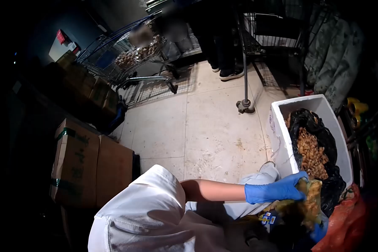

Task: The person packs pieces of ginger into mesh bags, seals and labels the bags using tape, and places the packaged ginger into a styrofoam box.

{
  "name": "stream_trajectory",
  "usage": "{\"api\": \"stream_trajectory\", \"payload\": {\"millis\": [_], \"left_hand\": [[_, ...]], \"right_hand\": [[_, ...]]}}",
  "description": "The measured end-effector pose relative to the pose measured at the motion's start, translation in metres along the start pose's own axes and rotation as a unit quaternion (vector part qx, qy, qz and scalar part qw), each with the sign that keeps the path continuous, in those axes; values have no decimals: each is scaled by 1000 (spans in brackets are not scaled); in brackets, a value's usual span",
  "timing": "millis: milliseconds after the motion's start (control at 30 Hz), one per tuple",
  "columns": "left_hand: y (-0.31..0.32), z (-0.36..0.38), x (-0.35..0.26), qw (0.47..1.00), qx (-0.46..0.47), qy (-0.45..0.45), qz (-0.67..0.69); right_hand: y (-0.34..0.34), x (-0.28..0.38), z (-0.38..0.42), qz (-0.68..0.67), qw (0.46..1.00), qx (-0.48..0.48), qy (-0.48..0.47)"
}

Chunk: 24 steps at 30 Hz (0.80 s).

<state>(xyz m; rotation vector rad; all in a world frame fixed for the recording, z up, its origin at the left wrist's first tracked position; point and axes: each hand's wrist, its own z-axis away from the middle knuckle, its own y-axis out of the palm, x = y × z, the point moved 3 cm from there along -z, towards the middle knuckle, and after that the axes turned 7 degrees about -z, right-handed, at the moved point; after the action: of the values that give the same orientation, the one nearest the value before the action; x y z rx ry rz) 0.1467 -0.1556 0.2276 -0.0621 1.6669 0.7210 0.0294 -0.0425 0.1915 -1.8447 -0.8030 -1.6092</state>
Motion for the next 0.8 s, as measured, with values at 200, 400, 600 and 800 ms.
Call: {"api": "stream_trajectory", "payload": {"millis": [200, 400, 600, 800], "left_hand": [[-5, 11, 18, 994, -97, -42, 26], [9, -16, 48, 986, -109, -62, 110], [51, -90, 86, 980, -140, 84, 111], [70, -88, 39, 982, -47, 140, 114]], "right_hand": [[27, -17, 0, -54, 995, 39, 73], [19, -25, 3, -100, 988, 37, 109], [-19, -28, 6, -182, 973, -10, 141], [-63, -15, 24, -394, 903, -68, 158]]}}
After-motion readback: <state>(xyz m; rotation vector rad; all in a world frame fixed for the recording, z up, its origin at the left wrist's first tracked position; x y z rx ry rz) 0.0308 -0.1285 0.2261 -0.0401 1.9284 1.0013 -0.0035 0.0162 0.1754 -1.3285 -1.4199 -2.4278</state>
